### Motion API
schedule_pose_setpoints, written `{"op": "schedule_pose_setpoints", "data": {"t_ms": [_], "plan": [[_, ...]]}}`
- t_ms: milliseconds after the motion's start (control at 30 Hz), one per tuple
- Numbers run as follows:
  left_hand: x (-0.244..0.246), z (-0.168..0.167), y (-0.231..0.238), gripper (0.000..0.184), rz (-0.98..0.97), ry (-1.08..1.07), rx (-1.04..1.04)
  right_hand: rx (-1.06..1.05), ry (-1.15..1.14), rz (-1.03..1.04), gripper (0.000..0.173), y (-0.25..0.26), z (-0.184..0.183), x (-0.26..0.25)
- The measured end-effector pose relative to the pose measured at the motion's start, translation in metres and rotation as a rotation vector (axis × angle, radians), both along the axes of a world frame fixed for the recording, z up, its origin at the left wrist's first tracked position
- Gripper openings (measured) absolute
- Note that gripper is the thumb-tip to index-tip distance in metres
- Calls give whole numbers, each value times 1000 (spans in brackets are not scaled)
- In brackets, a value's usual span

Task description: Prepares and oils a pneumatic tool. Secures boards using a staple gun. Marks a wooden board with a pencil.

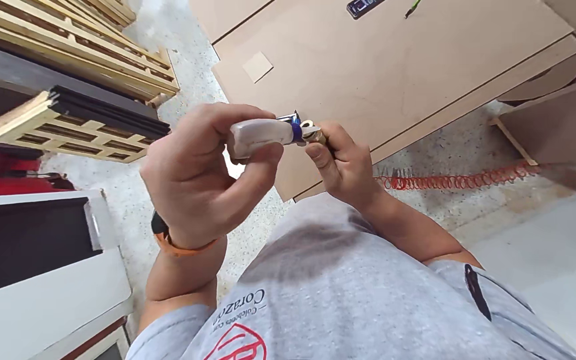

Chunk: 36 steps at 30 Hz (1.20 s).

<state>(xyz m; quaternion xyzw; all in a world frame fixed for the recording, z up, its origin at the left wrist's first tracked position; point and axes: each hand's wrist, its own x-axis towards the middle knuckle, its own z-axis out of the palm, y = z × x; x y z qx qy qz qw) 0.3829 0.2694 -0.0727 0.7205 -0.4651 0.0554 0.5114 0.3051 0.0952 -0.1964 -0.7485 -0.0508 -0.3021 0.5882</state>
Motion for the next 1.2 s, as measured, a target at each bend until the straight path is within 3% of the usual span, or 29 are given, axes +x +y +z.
{"op": "schedule_pose_setpoints", "data": {"t_ms": [300,933,1100,1200], "plan": [[-4,8,13,27,87,-34,217,-298,87,-36,29,-5,6,-3],[9,10,8,25,125,-72,334,-368,72,-4,28,-5,8,4],[12,19,6,23,76,-33,380,-439,-29,106,30,-16,3,6],[17,28,12,23,6,58,305,-492,-134,174,29,-35,3,9]]}}
